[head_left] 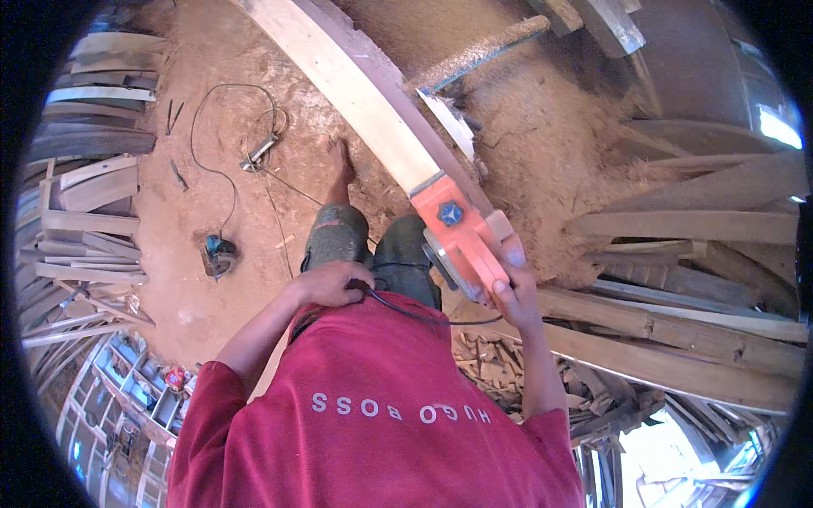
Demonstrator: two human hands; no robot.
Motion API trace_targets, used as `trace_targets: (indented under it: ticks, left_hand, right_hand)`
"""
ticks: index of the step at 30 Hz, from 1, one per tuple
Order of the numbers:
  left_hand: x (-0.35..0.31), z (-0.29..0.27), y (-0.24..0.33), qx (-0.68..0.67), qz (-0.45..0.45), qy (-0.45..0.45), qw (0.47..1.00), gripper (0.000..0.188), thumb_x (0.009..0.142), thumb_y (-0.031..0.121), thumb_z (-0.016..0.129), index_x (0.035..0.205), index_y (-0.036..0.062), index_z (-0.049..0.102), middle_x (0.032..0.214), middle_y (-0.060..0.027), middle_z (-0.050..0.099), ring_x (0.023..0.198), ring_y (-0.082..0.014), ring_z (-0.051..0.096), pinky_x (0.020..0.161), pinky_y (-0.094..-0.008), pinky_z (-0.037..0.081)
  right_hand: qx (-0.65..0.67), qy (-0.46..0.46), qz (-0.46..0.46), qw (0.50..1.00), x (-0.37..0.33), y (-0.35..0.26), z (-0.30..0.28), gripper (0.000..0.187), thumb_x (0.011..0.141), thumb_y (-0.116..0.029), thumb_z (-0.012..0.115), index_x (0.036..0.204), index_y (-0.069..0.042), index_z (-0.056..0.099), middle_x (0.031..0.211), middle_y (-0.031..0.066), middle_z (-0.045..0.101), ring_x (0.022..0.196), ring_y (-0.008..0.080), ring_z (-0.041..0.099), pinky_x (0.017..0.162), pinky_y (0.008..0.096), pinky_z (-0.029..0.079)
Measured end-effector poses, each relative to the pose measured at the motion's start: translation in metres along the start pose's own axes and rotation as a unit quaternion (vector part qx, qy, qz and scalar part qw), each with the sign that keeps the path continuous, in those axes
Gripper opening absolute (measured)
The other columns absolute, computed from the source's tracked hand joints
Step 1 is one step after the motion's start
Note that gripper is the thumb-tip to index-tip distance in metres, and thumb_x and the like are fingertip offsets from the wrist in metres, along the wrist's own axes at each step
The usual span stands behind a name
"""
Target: The person uses an electric hand planer to smooth the edge of a long wooden beam and subsequently uses a circular saw to cut another piece of wood to length.
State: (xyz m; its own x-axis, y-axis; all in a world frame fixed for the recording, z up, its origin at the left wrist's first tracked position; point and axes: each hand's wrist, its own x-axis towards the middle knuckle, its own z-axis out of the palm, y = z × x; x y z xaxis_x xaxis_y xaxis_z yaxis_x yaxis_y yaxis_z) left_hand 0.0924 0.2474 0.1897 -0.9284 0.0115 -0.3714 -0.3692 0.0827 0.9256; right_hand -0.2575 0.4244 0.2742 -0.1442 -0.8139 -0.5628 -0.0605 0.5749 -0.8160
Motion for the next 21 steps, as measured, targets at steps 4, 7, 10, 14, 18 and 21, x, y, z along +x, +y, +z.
trace_targets:
  ticks: [4, 7, 10, 14, 18, 21]
  left_hand:
    - [-0.019, -0.02, -0.008, -0.036, -0.087, 0.005, 0.996, 0.027, 0.085, 0.017, 0.065, 0.109, 0.0043, 0.069, 0.109, -0.0173, 0.07, 0.106, -0.0326, 0.067, 0.095, -0.0411, 0.052]
    - [-0.033, -0.035, -0.018, -0.045, -0.127, 0.032, 0.99, 0.03, 0.083, 0.019, 0.067, 0.109, 0.0042, 0.071, 0.11, -0.0179, 0.071, 0.106, -0.0337, 0.067, 0.096, -0.0413, 0.052]
    - [-0.046, -0.05, -0.026, -0.057, -0.157, 0.053, 0.985, 0.034, 0.08, 0.021, 0.068, 0.11, 0.0043, 0.072, 0.111, -0.0192, 0.072, 0.106, -0.0362, 0.068, 0.095, -0.0424, 0.052]
    - [-0.061, -0.058, -0.047, -0.071, -0.181, 0.093, 0.976, 0.031, 0.084, 0.02, 0.068, 0.11, 0.0058, 0.072, 0.105, -0.0174, 0.073, 0.101, -0.0296, 0.069, 0.091, -0.0389, 0.054]
    - [-0.067, -0.061, -0.048, -0.143, -0.258, 0.099, 0.95, 0.026, 0.089, 0.017, 0.067, 0.112, 0.005, 0.073, 0.101, -0.0103, 0.074, 0.096, -0.0198, 0.068, 0.09, -0.0343, 0.053]
    - [-0.058, -0.047, -0.073, -0.299, -0.208, 0.143, 0.92, 0.023, 0.092, 0.013, 0.066, 0.112, 0.0037, 0.073, 0.1, -0.0033, 0.073, 0.094, -0.0139, 0.064, 0.089, -0.0311, 0.052]
  right_hand:
    - [-0.033, 0.008, -0.031, 0.999, 0.054, -0.035, 0.019, 0.045, 0.096, -0.041, 0.062, 0.106, 0.003, 0.071, 0.071, 0.0061, 0.065, 0.061, 0.016, 0.063, 0.06, 0.0344, 0.051]
    - [-0.057, -0.031, -0.002, 0.998, 0.101, -0.065, 0.03, 0.046, 0.097, -0.041, 0.061, 0.115, 0.001, 0.069, 0.075, 0.0093, 0.067, 0.068, 0.0164, 0.064, 0.065, 0.0348, 0.051]
    - [-0.062, -0.052, -0.021, 0.996, 0.149, -0.116, 0.053, 0.054, 0.099, -0.045, 0.058, 0.13, -0.002, 0.065, 0.078, 0.0127, 0.067, 0.07, 0.0184, 0.065, 0.067, 0.0353, 0.052]
    - [-0.139, 0.025, -0.27, 0.953, 0.237, -0.144, 0.09, 0.063, 0.101, -0.054, 0.053, 0.146, -0.01, 0.056, 0.078, 0.0176, 0.067, 0.071, 0.0278, 0.068, 0.068, 0.04, 0.053]
    - [-0.208, 0.019, -0.312, 0.927, 0.315, -0.208, 0.12, 0.057, 0.102, -0.055, 0.049, 0.128, -0.007, 0.067, 0.086, 0.0216, 0.068, 0.084, 0.0274, 0.069, 0.075, 0.04, 0.054]
    - [-0.154, 0.0, -0.239, 0.959, 0.347, -0.232, 0.135, 0.058, 0.102, -0.054, 0.049, 0.11, -0.003, 0.075, 0.084, 0.0206, 0.067, 0.082, 0.0249, 0.068, 0.073, 0.039, 0.053]
